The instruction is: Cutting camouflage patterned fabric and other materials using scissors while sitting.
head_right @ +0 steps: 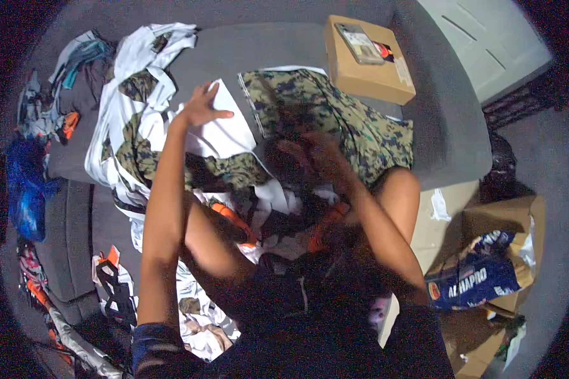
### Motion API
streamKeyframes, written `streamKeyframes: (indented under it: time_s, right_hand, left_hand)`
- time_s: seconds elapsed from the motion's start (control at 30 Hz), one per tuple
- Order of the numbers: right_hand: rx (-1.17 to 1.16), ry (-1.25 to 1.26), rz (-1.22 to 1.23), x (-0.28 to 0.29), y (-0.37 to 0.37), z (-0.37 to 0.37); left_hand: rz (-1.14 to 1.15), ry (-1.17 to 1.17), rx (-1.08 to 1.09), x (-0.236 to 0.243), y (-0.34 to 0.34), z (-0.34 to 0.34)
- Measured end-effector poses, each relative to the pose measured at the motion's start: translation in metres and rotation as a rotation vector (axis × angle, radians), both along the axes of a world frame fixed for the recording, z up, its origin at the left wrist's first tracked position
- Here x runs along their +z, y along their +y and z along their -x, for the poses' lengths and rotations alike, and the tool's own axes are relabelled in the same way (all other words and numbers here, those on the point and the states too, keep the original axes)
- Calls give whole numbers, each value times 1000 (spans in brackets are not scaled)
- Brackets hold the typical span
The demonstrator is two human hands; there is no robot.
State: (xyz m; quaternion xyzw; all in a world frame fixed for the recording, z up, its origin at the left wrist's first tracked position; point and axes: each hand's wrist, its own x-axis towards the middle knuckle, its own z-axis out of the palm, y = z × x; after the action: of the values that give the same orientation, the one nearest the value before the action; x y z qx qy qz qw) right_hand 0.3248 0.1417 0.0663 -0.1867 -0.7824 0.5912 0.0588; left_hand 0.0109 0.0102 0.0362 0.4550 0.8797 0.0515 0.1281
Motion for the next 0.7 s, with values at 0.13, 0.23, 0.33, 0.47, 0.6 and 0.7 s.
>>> streamKeyframes:
  time_s: [0.13, 0.23, 0.33, 0.47, 0.6, 0.7]
  right_hand:
    - [-346, 85, 435, 6, 30, -28]
    - [-402, 246, 157, 9, 45, -48]
    - [-364, 428, -211, 6, 58, -65]
    - [-487, 481, 358, -5, 66, -77]
    - [-590, 603, 149, -2, 64, -73]
    - [-663, 548, -184, 29, 72, -88]
  left_hand:
    - [-183, 66, -141, 17, 11, -31]
    - [-422, -23, -360, 20, 40, -88]
    - [-386, -82, -354, 4, 67, -163]
    - [-489, 185, -304, -10, 86, -210]
    - [-483, -47, -165, -5, 108, -221]
    - [-725, -296, -22, 20, 123, -222]
